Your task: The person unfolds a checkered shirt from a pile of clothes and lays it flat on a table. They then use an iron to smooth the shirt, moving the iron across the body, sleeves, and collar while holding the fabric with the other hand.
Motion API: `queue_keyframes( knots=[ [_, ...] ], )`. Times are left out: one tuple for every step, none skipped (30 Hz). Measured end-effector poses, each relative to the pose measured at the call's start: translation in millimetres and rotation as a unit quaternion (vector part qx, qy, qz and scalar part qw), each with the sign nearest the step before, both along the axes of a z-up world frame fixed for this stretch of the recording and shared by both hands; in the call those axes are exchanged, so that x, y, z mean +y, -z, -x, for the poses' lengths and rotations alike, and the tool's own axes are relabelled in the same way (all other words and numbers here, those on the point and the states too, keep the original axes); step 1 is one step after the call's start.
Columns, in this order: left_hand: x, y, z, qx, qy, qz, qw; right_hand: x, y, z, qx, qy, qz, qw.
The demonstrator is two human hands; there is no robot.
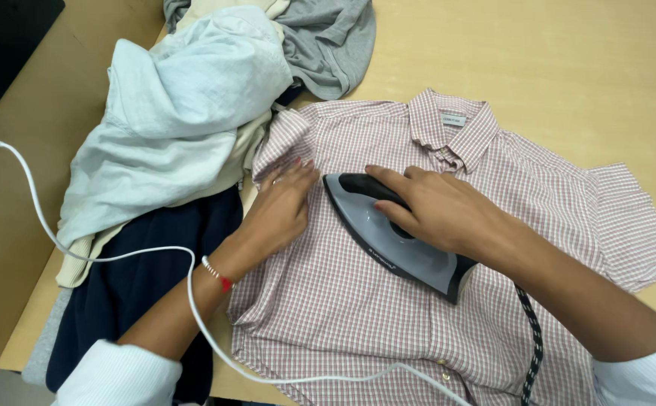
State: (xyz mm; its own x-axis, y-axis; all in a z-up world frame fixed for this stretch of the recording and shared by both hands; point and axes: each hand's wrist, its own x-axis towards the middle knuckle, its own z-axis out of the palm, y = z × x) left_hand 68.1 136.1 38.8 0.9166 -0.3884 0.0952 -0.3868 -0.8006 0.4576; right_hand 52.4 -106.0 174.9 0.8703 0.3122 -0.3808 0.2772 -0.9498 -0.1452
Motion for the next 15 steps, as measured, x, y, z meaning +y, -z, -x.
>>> queue_keyframes(
  knots=[
    [1, -1, 18, -0.011, 0.017, -0.026, 0.999, 1, 6, 2, 0.003, -0.002, 0.002, 1.000],
    [5, -2, 33, -0.025, 0.034, -0.052, 0.998, 3, 12, 1, 0.004, -0.003, 0.003, 1.000],
    [9, -1, 43, -0.039, 0.052, -0.078, 0.995, 4, 16, 0, -0.015, -0.011, -0.010, 1.000],
    [14, -1, 50, -0.051, 0.046, -0.088, 0.994, 6, 19, -2, -0.036, -0.019, -0.024, 0.999],
    [18, 0, 55, -0.062, 0.041, -0.098, 0.992, 7, 21, -5, -0.056, -0.028, -0.038, 0.997],
    [23, 3, 58, -0.072, 0.036, -0.106, 0.991, 6, 23, -6, -0.041, -0.043, -0.032, 0.998],
    [28, 5, 60, -0.082, 0.027, -0.106, 0.991, 5, 25, -5, -0.026, -0.059, -0.026, 0.998],
    [34, 7, 57, -0.095, 0.018, -0.106, 0.990, 5, 25, -7, -0.015, -0.074, -0.020, 0.997],
    [38, 9, 54, -0.108, 0.009, -0.106, 0.988, 4, 26, -7, -0.009, -0.123, -0.031, 0.992],
    [40, 13, 54, -0.116, 0.012, -0.097, 0.989, 2, 27, -5, -0.001, -0.172, -0.041, 0.984],
    [42, 15, 53, -0.123, 0.016, -0.087, 0.988, 1, 28, -4, 0.008, -0.220, -0.052, 0.974],
    [44, 17, 53, -0.131, 0.021, -0.078, 0.988, 0, 28, -4, 0.016, -0.241, -0.049, 0.969],
    [46, 19, 51, -0.127, 0.020, -0.078, 0.989, 1, 28, -4, 0.025, -0.261, -0.046, 0.964],
    [46, 20, 51, -0.122, 0.018, -0.078, 0.989, 1, 29, -3, 0.035, -0.283, -0.043, 0.958],
    [46, 22, 53, -0.116, 0.016, -0.078, 0.990, 2, 30, -3, 0.032, -0.259, -0.042, 0.964]
  ],
)
